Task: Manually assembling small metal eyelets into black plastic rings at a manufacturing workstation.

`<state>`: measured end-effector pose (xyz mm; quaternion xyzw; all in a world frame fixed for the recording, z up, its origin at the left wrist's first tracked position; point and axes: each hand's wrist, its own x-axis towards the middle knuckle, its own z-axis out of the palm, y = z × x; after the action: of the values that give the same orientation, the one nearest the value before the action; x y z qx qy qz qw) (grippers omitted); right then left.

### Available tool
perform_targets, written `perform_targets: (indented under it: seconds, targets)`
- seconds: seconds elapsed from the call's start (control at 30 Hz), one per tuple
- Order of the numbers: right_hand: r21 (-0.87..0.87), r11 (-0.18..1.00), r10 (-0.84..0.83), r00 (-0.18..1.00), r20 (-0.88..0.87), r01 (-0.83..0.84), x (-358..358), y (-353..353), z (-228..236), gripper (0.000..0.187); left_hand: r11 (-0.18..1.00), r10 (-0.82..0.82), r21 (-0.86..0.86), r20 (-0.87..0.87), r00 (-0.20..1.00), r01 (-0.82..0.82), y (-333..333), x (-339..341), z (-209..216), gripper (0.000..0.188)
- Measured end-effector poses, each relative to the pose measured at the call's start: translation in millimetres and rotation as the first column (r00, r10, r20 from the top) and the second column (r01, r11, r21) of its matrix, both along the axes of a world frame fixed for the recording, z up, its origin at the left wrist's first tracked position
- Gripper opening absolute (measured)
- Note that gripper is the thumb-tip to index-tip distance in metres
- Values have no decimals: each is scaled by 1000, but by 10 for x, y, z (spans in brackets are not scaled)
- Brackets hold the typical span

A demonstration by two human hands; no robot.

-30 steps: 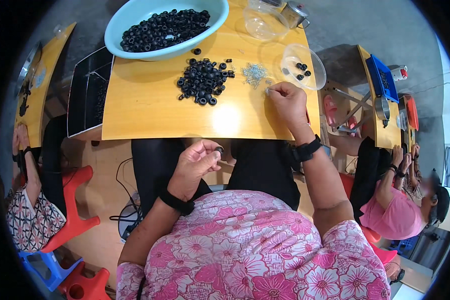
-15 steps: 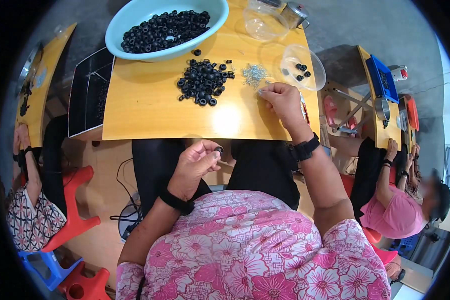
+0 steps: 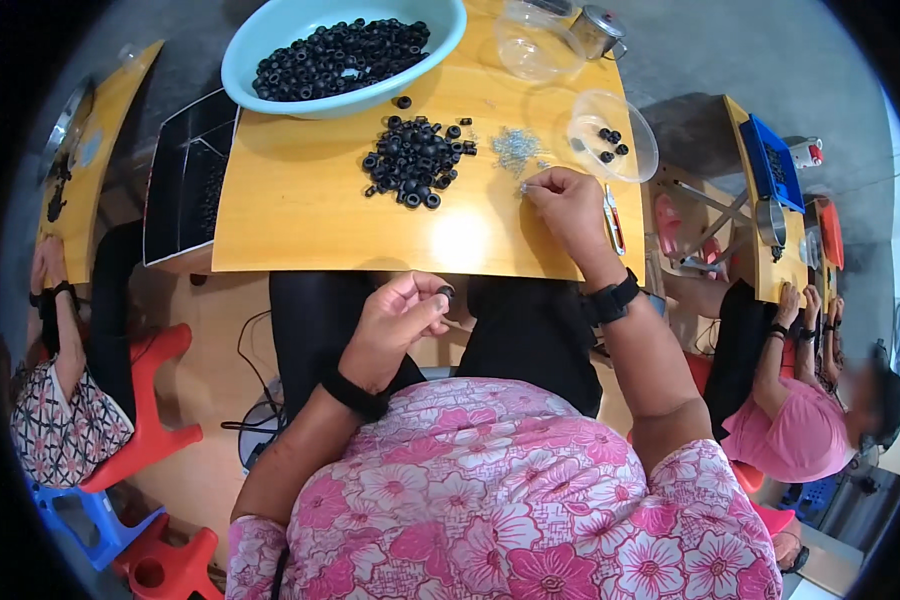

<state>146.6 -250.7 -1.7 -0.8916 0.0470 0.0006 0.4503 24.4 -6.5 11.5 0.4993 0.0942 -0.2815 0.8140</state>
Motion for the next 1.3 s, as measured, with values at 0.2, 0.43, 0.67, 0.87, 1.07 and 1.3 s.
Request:
perform_targets:
  seconds: [0.2,0.43,0.67,0.87,1.07,1.3]
  targets:
    - [126,992,33,999,-7,-32,-42,57,-16,14,999,-17,45,154,988,10,-50,195,97,16]
    - [307,951,36,999,21,-40,-144,230,-28,12,947,-66,296,558,827,-124,-333,519,5,13]
    - [340,940,-6,996,93,-26,-123,271,-186,8,866,-213,472,647,732,-166,-511,755,-118,13]
    - [339,941,-42,985,170,-18,-104,244,-301,8,880,-144,443,596,790,-173,-575,824,-233,16]
    - [342,939,-34,977,209,-40,-102,261,-301,6,884,-143,434,607,781,-175,-569,881,-284,17]
    - [269,963,-77,964,253,7,-98,287,-302,6,910,-145,400,551,822,-108,-601,872,-232,18]
